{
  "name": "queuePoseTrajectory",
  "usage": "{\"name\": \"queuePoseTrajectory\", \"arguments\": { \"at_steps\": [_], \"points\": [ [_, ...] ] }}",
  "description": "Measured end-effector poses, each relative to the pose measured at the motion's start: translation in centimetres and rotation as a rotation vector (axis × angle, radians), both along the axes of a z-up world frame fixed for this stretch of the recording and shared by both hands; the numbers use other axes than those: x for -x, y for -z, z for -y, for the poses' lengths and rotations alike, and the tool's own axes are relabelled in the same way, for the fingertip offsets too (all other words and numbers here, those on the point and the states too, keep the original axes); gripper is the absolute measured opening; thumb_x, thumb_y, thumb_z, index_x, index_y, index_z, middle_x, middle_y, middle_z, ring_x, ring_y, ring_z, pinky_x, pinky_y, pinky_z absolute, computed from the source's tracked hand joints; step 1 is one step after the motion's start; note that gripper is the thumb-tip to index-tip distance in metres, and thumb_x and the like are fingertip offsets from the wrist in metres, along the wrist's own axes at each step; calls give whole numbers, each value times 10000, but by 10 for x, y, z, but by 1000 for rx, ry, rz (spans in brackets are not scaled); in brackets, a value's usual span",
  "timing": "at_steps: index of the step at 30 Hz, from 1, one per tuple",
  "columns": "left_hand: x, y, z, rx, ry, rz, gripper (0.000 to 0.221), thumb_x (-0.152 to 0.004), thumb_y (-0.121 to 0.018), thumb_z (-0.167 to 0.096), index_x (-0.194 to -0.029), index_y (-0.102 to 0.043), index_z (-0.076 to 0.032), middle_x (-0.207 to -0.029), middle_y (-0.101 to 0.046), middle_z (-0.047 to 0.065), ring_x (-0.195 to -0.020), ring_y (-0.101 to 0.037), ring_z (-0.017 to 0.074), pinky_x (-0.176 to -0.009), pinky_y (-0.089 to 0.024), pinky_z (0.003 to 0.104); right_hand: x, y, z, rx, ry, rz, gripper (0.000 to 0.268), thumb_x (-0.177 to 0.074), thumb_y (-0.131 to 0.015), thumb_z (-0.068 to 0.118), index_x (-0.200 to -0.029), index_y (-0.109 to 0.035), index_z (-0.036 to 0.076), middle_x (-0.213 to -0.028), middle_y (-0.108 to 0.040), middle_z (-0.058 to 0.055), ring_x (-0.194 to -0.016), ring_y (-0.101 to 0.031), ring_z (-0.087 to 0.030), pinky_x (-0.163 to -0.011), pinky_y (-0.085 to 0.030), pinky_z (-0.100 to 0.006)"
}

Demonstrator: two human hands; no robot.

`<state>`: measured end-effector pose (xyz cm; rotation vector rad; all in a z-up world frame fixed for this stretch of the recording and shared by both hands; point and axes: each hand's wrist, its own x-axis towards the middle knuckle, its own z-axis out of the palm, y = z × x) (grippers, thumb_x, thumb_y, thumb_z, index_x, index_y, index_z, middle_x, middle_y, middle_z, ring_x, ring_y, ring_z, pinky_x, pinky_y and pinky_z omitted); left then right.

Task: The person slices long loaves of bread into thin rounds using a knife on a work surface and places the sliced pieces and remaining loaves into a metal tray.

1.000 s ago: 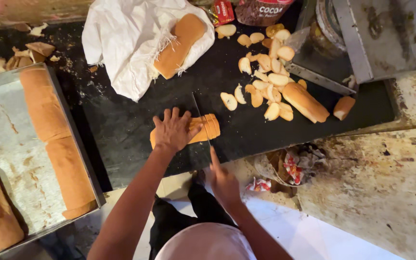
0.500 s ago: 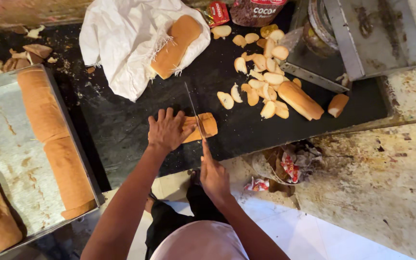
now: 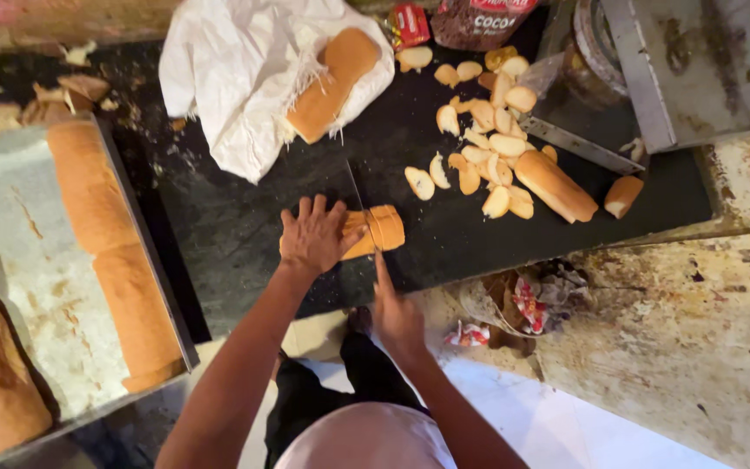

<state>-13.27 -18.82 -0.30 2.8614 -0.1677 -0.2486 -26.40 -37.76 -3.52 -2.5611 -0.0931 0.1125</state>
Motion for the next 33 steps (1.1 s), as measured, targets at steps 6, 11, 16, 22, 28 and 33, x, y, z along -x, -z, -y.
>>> {"name": "queuePoseTrajectory", "arguments": {
  "at_steps": [6,11,16,22,28,33],
  "points": [
    [-4,7,-1,-22,11,51,680,-913,-464,-732,-1313,-627,-206,-1194,-582,107,-1174,-513,313,-892,-412,557,49,-5,20,-15,-32,-78,654,-999,-511,198,-1620,-305,204,-696,-670,-218,-596,-656,-412,-537,-494,-533],
    [1,18,-11,48,26,140,689,-919,-487,-715,-1309,-638,-168,-1187,-595,97,-1171,-526,307,-915,-417,552,19,-7,2,-15,44,99,575,-1044,-515,212,-1595,-356,264,-724,-685,-210,-610,-677,-401,-588,-536,-504],
    [5,6,-12,24,-24,34,639,-908,-518,-700,-1263,-653,-186,-1181,-588,105,-1162,-527,321,-866,-430,569,-3,-30,-24,-6,24,63,601,-1033,-521,217,-1604,-334,245,-817,-723,-227,-678,-705,-417,-617,-541,-535],
    [4,1,-14,31,-30,6,600,-890,-539,-688,-1216,-670,-202,-1175,-581,93,-1172,-523,319,-886,-432,580,-10,-26,-30,35,17,26,617,-1031,-516,211,-1614,-314,234,-806,-722,-223,-693,-706,-425,-621,-533,-557],
    [1,-2,-16,51,-31,27,598,-885,-538,-697,-1196,-672,-204,-1180,-577,96,-1169,-516,330,-882,-428,591,63,-23,-6,105,82,-74,630,-1002,-538,207,-1590,-325,291,-699,-677,-183,-589,-673,-401,-547,-527,-533],
    [7,-2,-12,92,-51,-1,600,-890,-536,-704,-1186,-674,-201,-1193,-577,103,-1186,-511,337,-883,-426,593,-1,15,-18,-5,14,4,704,-979,-549,192,-1625,-274,237,-740,-700,-201,-588,-664,-412,-559,-527,-537]
  ]
}}
